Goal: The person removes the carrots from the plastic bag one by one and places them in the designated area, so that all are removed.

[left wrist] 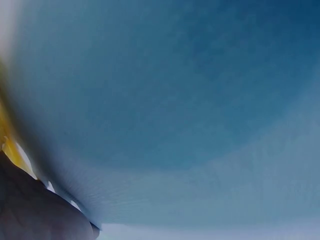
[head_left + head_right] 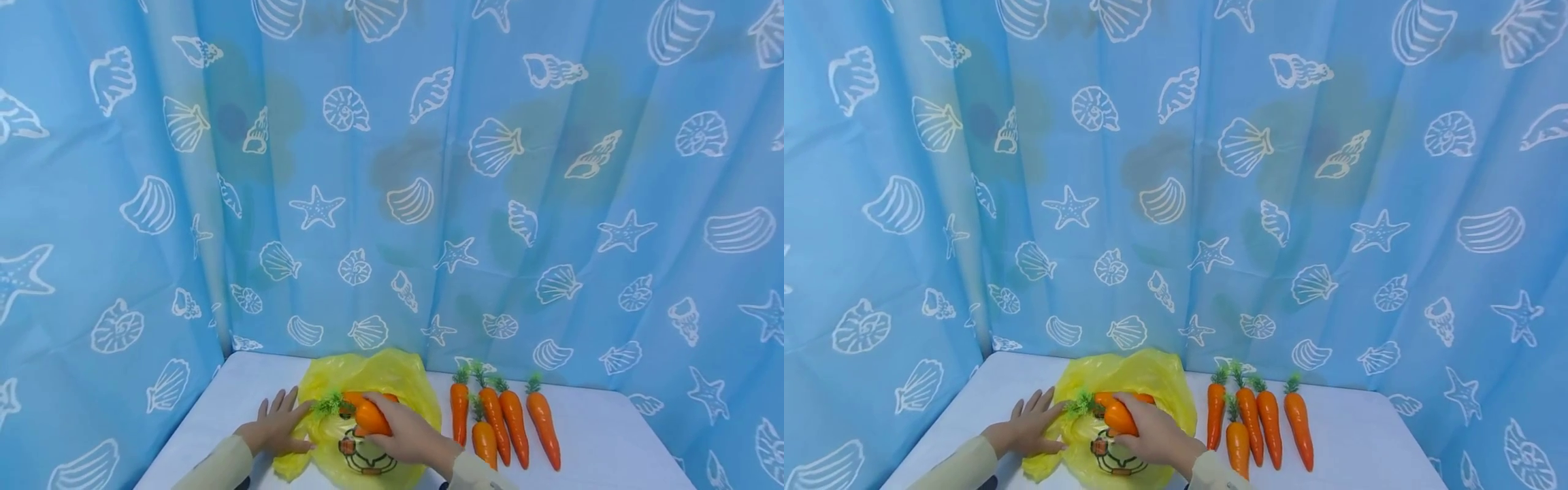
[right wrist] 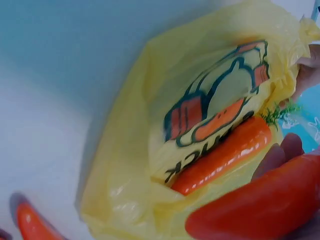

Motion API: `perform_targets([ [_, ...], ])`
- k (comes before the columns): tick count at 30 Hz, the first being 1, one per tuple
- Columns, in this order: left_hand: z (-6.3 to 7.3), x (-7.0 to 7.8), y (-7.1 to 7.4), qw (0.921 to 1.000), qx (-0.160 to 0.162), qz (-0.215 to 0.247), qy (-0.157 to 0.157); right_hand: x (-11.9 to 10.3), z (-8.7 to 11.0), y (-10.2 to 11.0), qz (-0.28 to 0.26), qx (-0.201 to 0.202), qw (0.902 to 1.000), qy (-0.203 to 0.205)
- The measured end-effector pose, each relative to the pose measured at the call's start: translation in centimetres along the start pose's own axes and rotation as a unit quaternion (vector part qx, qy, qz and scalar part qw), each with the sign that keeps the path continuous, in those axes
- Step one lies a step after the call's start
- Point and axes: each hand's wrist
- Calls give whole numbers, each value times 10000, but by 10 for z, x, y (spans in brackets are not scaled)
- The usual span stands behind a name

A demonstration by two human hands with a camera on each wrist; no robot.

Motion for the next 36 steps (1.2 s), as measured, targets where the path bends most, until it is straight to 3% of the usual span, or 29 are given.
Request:
perform_targets([
  [14, -11, -1, 0, 9996, 11, -138, 240, 21, 26, 30, -512, 56, 9987, 26],
  [21, -5, 2, 2, 9997, -53, 10, 217, 44, 47, 37, -884, 480, 9945, -295],
  [30, -4, 0, 0, 9998, -3, -7, 183, 67, 66, 48, -900, 1086, 9834, -1138],
  [36, -11, -6, -5, 9998, 82, 10, 190, 74, 73, 50, -931, 1809, 9575, -2044],
])
Point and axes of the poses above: each hand's wrist, its own z-axis away from the middle knuckle, its own y-axis out of the back of the hand, x = y × z
